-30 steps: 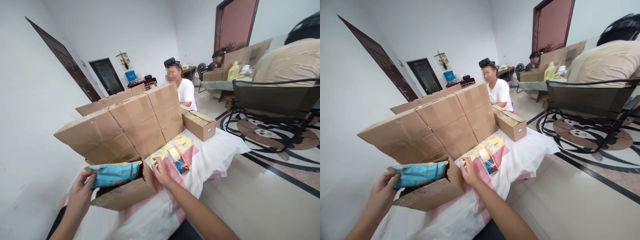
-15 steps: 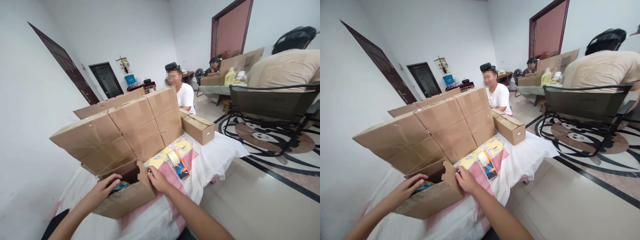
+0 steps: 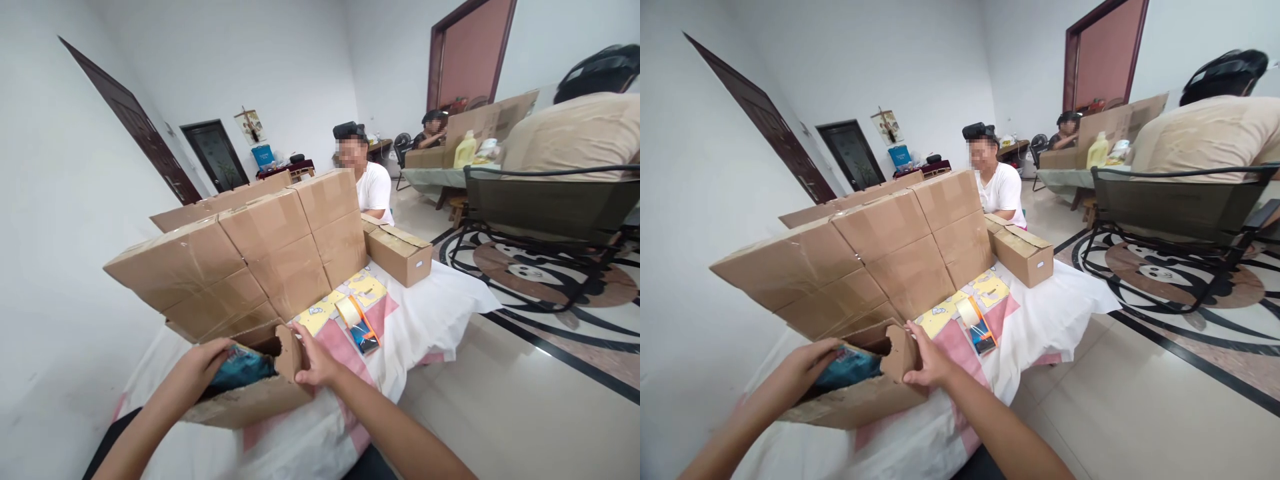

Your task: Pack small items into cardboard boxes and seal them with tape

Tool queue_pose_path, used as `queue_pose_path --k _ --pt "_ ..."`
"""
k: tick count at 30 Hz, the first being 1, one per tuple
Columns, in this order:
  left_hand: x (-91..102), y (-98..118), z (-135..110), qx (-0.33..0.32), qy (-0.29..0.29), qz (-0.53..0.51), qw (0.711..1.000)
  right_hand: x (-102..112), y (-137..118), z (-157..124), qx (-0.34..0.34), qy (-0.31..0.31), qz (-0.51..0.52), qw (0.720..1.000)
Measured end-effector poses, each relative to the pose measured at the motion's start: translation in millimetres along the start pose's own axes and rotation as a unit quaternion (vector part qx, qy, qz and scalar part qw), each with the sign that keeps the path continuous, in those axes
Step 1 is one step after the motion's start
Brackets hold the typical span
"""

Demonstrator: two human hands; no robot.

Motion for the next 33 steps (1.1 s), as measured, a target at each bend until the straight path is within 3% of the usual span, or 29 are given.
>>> queue_pose_path --k 4,7,11,15,18,20,23,25,26,28,31,33 --pt "20.0 -18 -6 0.06 0.135 -0.05 0.988 -3 2 -2 0.006 -0.026 -0.01 1.0" --pt "20.2 -22 -13 0.091 0.172 -0.089 0.977 -2 11 -3 -0.004 -0.046 -0.049 0.998" --pt "3.0 -9 -15 0.079 0.12 -0.181 0.973 -6 22 -4 -0.007 -0.087 -0.093 0.992" --pt "-10.6 6 -13 0.053 0.027 -0.241 0.969 -5 12 -4 0.036 -0.044 -0.067 0.996" --pt "3.6 -4 -14 0.068 0.058 -0.262 0.961 -4 2 -3 0.049 -0.021 -0.055 0.997" --pt "21.0 -22 -19 0.098 0.13 -0.32 0.933 -4 -1 -2 0.045 -0.008 -0.054 0.998" --pt "36.5 -49 -29 0.146 0.231 -0.437 0.857 -3 -3 0 0.034 0.005 -0.064 0.997" --pt "29.7 -56 -31 0.187 0.23 -0.466 0.834 -3 -4 0 0.029 0.008 -0.07 0.997" --pt "22.2 -56 -30 0.203 0.205 -0.454 0.843 -2 -4 0 0.029 0.011 -0.07 0.997" --pt "6.8 -46 -23 0.2 0.136 -0.375 0.895 -1 -6 0 0.032 0.027 -0.063 0.997" --pt "-8.4 -25 -8 0.108 0.046 -0.179 0.977 1 -8 1 0.045 0.043 -0.06 0.996" --pt "-12.7 -18 1 0.062 0.004 -0.065 0.996 0 -10 2 0.06 0.041 -0.066 0.995"
Point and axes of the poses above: each hand's wrist, its own z-axis towards the middle knuckle, its own x-axis out of the back of the hand, y = z × x, the point moved 7 cm from there along z, towards the middle knuckle, and after that the axes turned 10 degrees about z, right-handed, at the moved point
